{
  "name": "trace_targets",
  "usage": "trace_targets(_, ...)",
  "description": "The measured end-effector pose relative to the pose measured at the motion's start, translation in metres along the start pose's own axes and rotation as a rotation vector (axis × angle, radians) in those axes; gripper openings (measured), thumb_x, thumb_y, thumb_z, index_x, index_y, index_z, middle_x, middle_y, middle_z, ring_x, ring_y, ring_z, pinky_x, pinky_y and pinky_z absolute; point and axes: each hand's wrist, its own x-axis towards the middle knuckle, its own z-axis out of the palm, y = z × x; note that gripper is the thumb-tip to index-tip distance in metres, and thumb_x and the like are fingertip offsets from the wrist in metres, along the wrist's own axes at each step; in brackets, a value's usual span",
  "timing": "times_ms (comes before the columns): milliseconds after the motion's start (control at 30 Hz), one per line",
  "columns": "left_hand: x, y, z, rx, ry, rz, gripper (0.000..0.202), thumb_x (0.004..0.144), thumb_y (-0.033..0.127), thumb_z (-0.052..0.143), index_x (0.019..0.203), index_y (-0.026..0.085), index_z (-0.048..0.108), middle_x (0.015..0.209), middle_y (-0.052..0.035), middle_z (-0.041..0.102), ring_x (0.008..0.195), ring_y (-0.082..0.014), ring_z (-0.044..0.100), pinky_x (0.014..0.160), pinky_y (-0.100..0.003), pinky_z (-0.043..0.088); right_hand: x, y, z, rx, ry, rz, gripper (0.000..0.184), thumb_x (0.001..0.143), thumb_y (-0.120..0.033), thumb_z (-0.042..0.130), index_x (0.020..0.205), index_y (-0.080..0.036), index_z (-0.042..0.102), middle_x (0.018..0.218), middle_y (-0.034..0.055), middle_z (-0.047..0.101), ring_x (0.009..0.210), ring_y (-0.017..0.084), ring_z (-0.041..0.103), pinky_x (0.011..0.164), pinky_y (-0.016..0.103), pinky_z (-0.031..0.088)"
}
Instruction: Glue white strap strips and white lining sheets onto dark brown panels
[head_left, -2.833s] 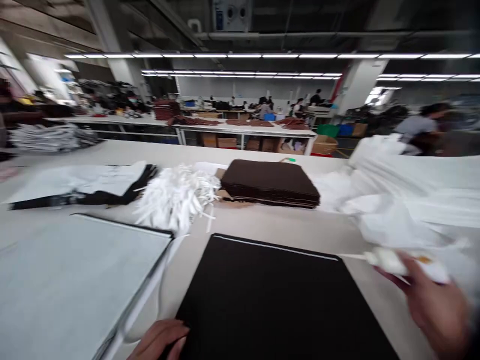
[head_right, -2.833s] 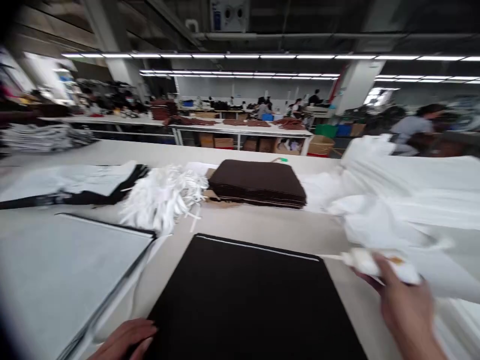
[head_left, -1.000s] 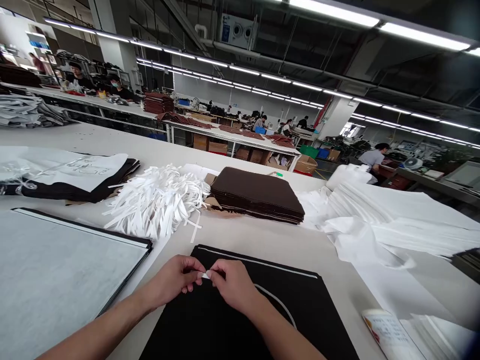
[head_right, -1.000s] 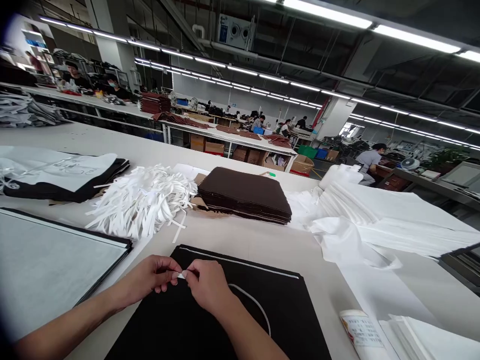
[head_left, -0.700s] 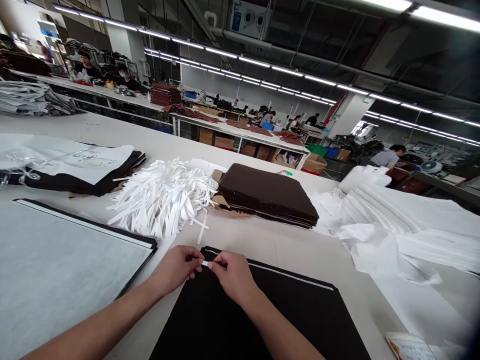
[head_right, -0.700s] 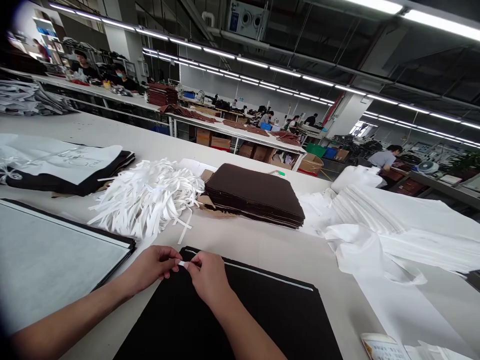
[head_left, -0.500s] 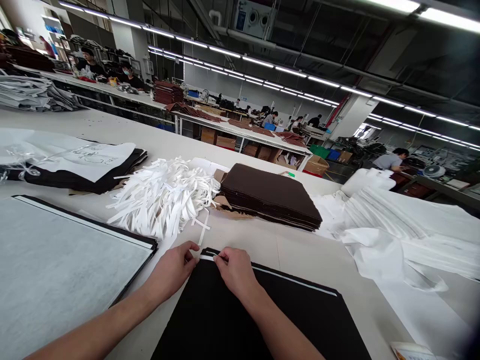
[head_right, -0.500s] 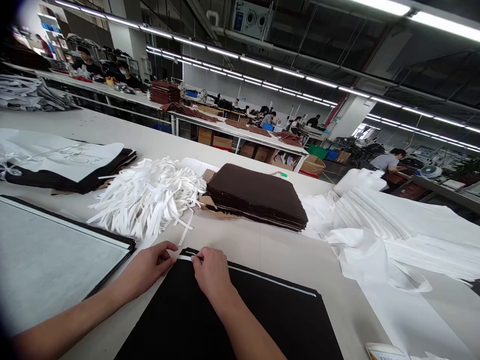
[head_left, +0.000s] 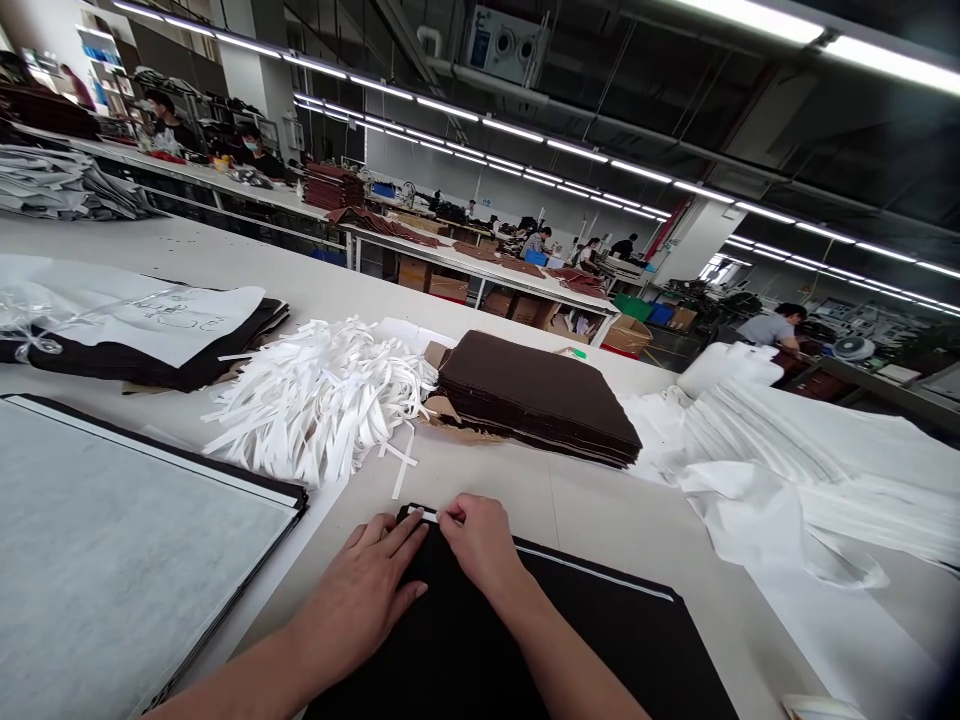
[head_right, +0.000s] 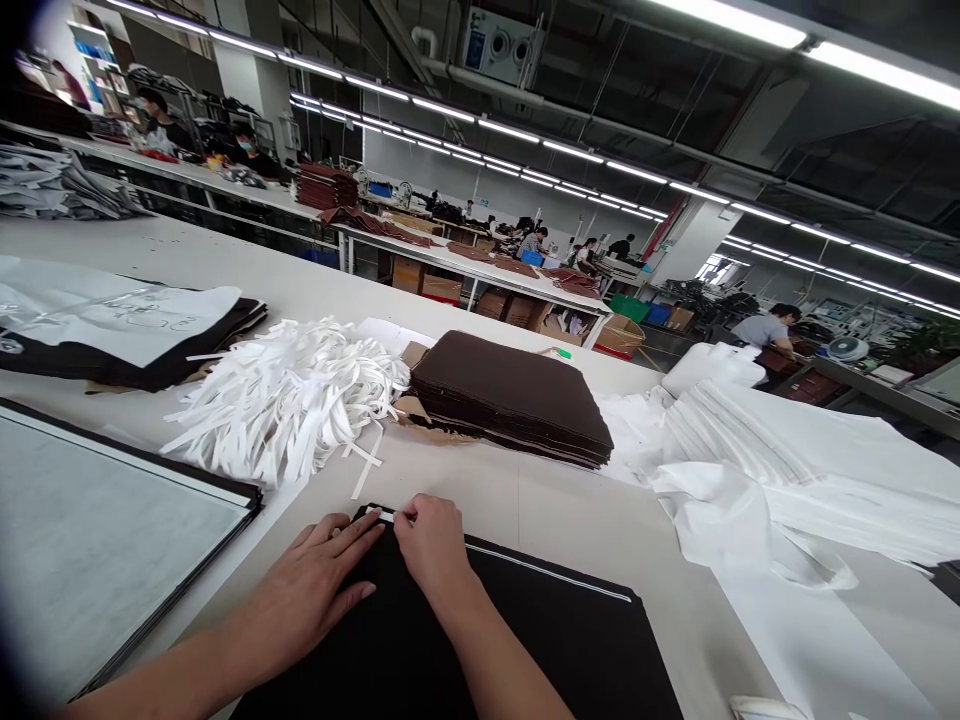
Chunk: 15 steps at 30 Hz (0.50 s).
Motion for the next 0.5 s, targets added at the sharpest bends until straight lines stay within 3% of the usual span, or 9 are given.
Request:
trace_targets(333,0.001,-0.001,0.001,0.013,-0.008,-0.02,0.057,0.1,0.047,0.049,0.152,0.022,0.045,0.158,-0.0018,0.045,0.134,-0.0332,0.042,0.114,-0.053,0.042,0.002,0.005,0.001,0.03,-0.003,0.003,0.018,0.088,-0.029,0.064,0.074,-0.022,0.073,0.076,0.0006,0.075,0.073,0.016,0.065,0.066,0.026,0.041)
trace_targets(500,0.0,-0.003,0.005,0.027,0.001,-0.017,0.058,0.1,0.049,0.049,0.15,0.021,0.047,0.158,-0.0019,0.046,0.132,-0.0327,0.043,0.113,-0.053,0.043,-0.003,0.019,-0.009,0.041,0.028,0.019,0.013,0.088,-0.031,0.065,0.08,-0.024,0.073,0.078,-0.001,0.073,0.075,0.016,0.063,0.067,0.026,0.04)
